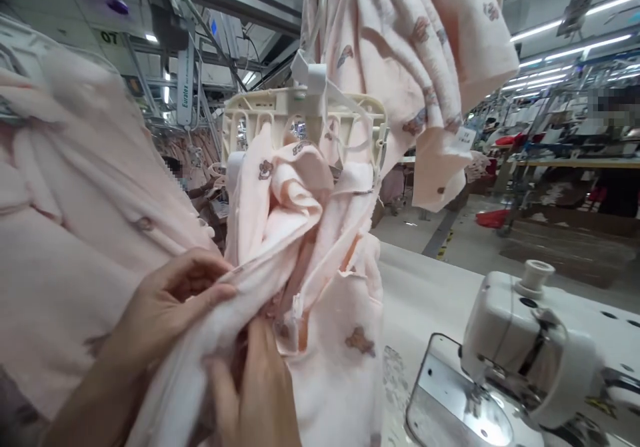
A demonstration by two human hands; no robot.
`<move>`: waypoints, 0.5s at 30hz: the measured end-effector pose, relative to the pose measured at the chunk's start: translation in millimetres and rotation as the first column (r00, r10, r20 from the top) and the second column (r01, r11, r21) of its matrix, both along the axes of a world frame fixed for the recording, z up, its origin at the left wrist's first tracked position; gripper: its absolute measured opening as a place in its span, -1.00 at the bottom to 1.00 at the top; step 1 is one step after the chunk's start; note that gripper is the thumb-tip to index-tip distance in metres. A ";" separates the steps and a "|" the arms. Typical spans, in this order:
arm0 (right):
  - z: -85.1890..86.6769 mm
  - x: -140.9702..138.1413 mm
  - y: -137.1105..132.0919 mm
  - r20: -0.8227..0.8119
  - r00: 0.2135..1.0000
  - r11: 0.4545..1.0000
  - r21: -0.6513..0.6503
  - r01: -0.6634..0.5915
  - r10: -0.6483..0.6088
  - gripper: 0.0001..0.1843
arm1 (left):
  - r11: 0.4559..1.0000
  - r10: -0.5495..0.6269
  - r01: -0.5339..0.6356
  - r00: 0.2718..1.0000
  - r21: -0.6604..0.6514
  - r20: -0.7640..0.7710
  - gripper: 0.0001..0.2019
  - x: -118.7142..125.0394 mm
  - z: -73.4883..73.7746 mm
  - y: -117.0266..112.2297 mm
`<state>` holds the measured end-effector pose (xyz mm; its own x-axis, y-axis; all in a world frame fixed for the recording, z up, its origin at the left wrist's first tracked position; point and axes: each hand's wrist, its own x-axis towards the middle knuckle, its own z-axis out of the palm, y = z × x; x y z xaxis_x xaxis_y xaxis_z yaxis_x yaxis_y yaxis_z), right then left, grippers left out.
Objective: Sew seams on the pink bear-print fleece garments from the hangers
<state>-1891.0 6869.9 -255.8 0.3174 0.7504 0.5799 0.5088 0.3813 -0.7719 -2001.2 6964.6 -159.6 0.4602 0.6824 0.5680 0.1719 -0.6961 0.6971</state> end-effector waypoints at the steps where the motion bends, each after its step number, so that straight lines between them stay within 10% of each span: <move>1: -1.5 -0.2 7.1 -0.030 0.999 0.999 -0.024 -0.033 0.032 -0.84 | 0.999 0.022 -0.022 1.000 0.031 0.016 -0.85 3.0 -1.9 -0.2; 5: -12.9 13.5 14.6 -0.248 0.954 0.982 -0.045 -0.186 0.169 -0.75 | 0.961 0.188 -0.223 0.961 0.164 0.202 -0.85 5.6 -9.6 9.7; 11: -2.0 23.0 -2.9 -0.416 0.889 0.978 0.006 -0.208 0.192 -0.77 | 1.000 -0.015 0.015 0.909 -0.004 -0.416 -0.69 13.4 -44.4 15.0; 15: 32.4 54.2 -49.2 -0.367 0.930 0.999 -0.009 -0.031 0.025 -0.71 | 0.983 0.155 -0.179 0.940 -0.052 -0.305 -0.60 -11.7 -28.1 51.0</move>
<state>-1836.8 6820.7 -223.5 0.4847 0.7694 0.4160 0.1782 0.3788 -0.9082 -2012.9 7015.6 -187.7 0.4763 0.8005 0.3638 0.4894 -0.5851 0.6466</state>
